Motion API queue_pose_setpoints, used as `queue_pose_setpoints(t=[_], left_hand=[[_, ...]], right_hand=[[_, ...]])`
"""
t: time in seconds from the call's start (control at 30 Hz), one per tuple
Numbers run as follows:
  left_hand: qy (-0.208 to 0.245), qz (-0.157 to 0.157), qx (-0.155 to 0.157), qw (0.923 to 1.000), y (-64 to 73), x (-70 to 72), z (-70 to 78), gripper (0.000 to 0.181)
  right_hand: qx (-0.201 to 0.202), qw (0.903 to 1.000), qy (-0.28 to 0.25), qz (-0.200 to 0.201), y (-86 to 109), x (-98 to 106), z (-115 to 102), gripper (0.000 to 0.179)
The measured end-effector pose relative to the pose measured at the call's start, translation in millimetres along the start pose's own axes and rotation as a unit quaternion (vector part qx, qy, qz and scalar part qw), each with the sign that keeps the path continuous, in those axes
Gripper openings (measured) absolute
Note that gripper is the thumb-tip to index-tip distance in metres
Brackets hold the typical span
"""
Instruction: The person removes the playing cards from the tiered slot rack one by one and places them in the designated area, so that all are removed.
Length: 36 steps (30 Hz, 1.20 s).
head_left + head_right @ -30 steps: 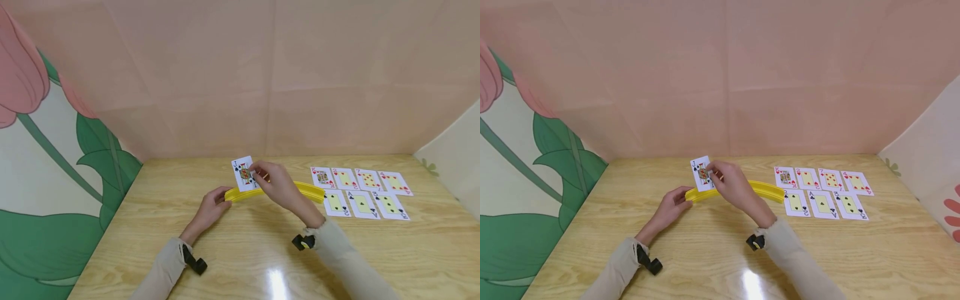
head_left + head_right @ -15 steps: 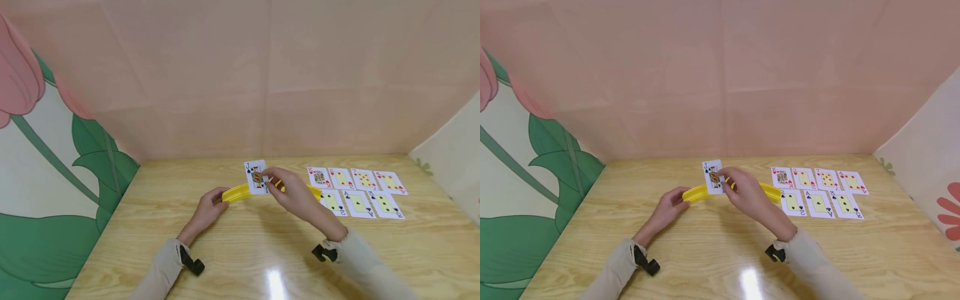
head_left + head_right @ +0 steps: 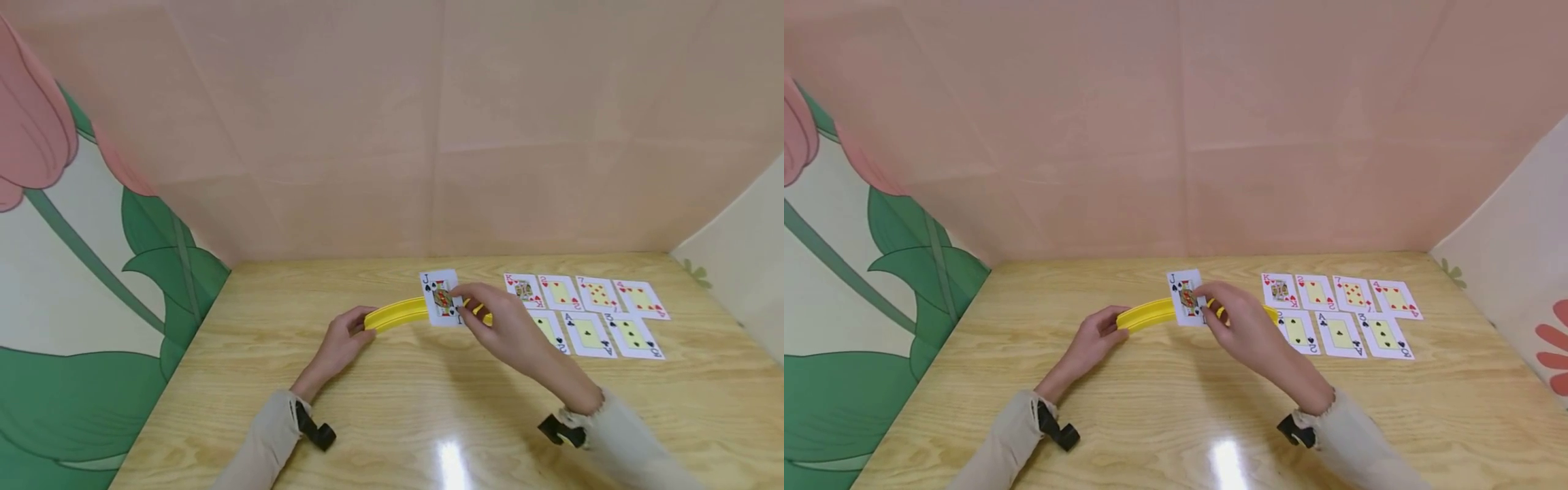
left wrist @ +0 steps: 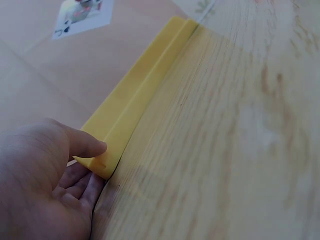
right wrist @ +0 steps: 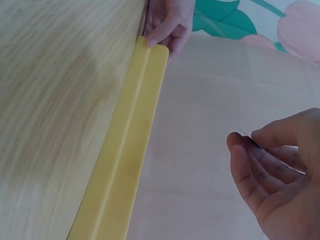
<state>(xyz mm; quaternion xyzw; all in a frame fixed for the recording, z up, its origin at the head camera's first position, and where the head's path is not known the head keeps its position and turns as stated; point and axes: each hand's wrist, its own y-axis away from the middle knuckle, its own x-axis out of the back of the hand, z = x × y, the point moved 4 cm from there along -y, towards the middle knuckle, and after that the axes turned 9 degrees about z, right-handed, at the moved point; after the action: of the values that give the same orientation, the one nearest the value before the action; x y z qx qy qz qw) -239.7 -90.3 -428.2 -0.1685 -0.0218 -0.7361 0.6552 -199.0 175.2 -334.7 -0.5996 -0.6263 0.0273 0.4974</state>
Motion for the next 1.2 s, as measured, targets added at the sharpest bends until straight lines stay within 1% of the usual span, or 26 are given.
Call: queue_pose_setpoints(t=[0.17,0.37,0.57,0.77,0.97,1.2], left_hand=[[-0.002,-0.003,0.002,1.0000,0.4,-0.5,1.3,0.033],[-0.005,-0.007,-0.006,0.9999,-0.8,-1.6,4.1,0.033],[-0.001,-0.007,0.004,1.0000,-0.9,-1.5,3.2,0.034],[-0.001,-0.006,0.001,1.0000,-0.5,-1.1,2.0,0.034],[-0.002,-0.010,-0.003,0.9999,-0.2,-1.0,2.4,0.034],[-0.006,-0.007,-0.008,0.9999,-0.7,-1.1,4.5,0.034]], right_hand=[[0.002,0.9998,0.019,0.006,9.5,8,7,0.032],[0.008,0.9986,0.046,0.026,16.8,25,14,0.035],[0.012,0.9974,0.057,0.043,19.5,42,17,0.038],[0.018,0.9955,0.069,0.062,21.9,55,21,0.040],[0.003,0.9924,0.101,0.071,27.9,68,31,0.039],[-0.007,0.9904,0.105,0.089,30.7,84,40,0.036]])
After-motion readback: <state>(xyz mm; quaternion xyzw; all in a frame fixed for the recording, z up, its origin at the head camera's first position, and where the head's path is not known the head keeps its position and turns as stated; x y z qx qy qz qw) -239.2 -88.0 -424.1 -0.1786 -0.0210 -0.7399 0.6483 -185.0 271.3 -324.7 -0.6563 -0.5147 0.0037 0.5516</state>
